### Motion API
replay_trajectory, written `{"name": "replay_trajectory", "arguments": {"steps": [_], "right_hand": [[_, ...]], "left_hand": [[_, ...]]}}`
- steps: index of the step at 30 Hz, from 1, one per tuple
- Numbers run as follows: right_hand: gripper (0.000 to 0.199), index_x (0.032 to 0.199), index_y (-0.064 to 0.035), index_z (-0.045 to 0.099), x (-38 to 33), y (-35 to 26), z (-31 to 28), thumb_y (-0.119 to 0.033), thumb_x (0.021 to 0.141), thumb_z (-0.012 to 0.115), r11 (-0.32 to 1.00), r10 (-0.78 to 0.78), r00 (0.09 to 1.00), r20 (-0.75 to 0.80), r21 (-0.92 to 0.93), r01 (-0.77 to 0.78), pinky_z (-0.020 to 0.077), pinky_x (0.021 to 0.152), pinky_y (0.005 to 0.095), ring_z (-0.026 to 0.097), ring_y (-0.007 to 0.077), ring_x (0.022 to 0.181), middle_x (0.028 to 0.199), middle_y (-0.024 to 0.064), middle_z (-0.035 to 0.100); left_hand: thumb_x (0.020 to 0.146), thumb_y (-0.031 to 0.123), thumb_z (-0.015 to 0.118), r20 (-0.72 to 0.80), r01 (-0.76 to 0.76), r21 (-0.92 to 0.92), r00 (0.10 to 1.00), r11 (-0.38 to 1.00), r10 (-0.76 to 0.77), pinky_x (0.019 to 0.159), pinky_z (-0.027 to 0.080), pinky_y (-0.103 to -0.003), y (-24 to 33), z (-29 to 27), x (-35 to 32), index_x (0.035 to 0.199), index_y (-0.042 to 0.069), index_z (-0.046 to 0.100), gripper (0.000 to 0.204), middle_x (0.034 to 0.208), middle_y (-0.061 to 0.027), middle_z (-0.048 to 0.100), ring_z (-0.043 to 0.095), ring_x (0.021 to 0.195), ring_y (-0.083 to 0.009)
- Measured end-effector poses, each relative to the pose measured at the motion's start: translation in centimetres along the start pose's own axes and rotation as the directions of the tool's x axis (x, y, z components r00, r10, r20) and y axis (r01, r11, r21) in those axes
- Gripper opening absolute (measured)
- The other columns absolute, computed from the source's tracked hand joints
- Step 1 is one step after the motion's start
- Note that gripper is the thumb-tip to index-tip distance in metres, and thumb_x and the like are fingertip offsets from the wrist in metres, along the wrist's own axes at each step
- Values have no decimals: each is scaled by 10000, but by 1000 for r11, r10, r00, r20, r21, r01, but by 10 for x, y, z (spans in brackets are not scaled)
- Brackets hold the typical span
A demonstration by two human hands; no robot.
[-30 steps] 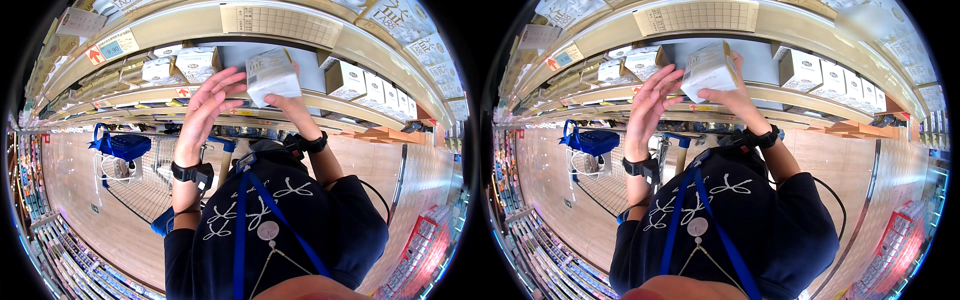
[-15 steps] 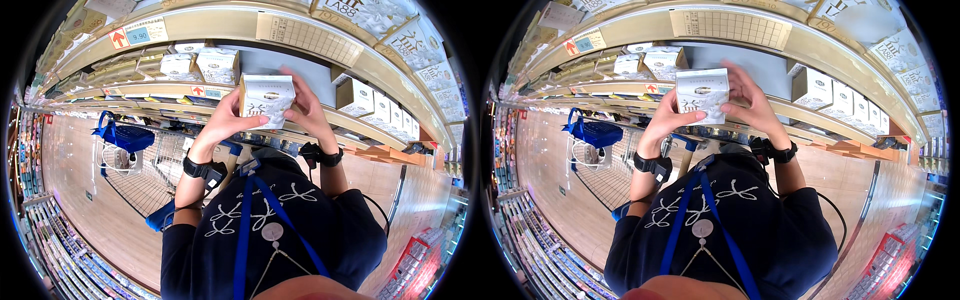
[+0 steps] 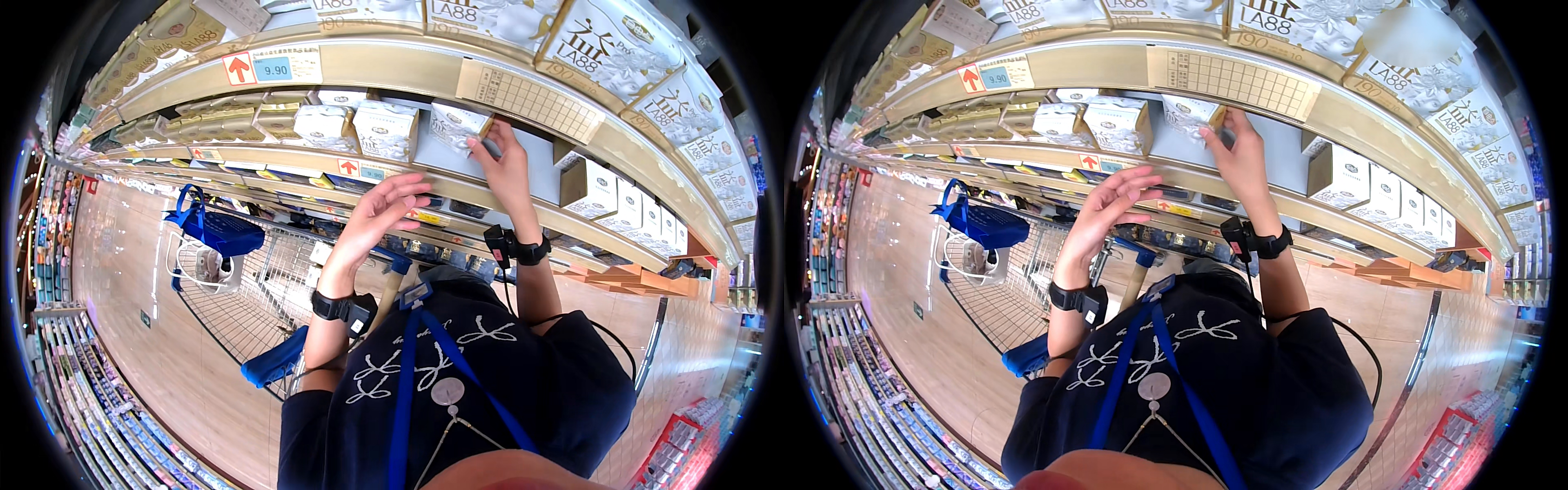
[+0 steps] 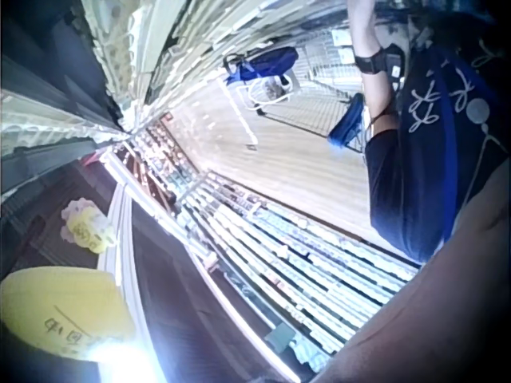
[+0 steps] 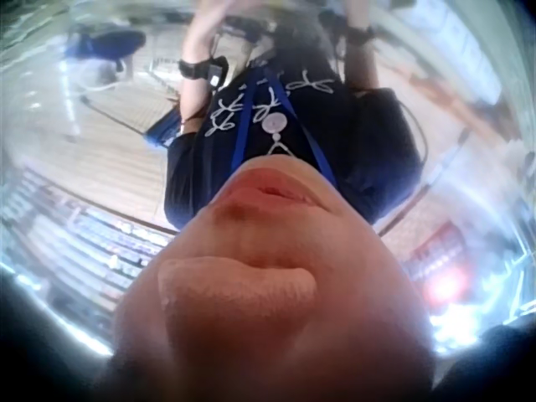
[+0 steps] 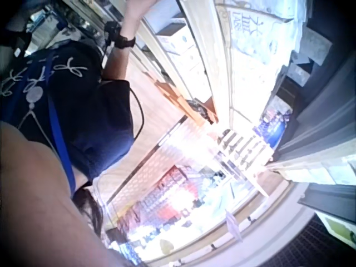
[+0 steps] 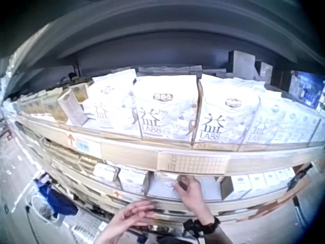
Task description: The person repeatedly picks up boxes of tissue paper from a shopping cart and places them onto a store shelf. They arrange the boxes in neat rows, occasionally using a blue cloth to wipe the shelf surface before restocking.
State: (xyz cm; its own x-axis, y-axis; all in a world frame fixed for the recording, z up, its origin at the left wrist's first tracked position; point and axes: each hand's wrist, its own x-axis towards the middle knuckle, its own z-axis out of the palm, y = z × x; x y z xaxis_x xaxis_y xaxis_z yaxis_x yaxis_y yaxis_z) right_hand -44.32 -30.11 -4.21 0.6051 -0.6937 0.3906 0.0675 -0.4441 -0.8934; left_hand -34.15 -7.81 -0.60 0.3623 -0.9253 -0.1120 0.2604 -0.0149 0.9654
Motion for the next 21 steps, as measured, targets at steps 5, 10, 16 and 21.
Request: {"name": "replay_trajectory", "arguments": {"steps": [5,10,16,21], "right_hand": [[421,1184,14,539,20,6,24,-146,825,689,1000,-14,997,76,-21,15,512,646,313,645,265,896,962,171,653],[382,1199,43,527,33,2,42,-96,866,651,988,7,980,200,-154,24,571,715,301,632,204,1000,1120,186,612],[377,1243,-11,516,28,-3,60,-45,875,591,981,-82,976,204,-158,115,558,784,340,623,252,1060,1135,172,627],[250,1095,-5,609,10,-34,60,22,866,514,936,-298,950,-89,-225,272,493,690,266,651,185,926,1011,123,642]], "left_hand": [[964,200,503,-82,-28,-17,996,999,26,861,516,-288,-7,-11,-12,1329,55,457,395,1268,-111,566,561,1153,-213],[961,192,507,-104,-24,57,994,998,30,899,485,-302,-6,-15,-23,1316,50,464,384,1275,-99,563,563,1142,-202],[967,172,494,-152,-32,35,988,999,37,913,463,-290,-10,-23,-36,1308,43,468,365,1263,-97,571,561,1139,-194],[970,219,483,-345,-44,-2,938,999,41,930,453,-306,-20,-60,-83,1308,50,479,378,1245,-102,582,571,1123,-194]]}}
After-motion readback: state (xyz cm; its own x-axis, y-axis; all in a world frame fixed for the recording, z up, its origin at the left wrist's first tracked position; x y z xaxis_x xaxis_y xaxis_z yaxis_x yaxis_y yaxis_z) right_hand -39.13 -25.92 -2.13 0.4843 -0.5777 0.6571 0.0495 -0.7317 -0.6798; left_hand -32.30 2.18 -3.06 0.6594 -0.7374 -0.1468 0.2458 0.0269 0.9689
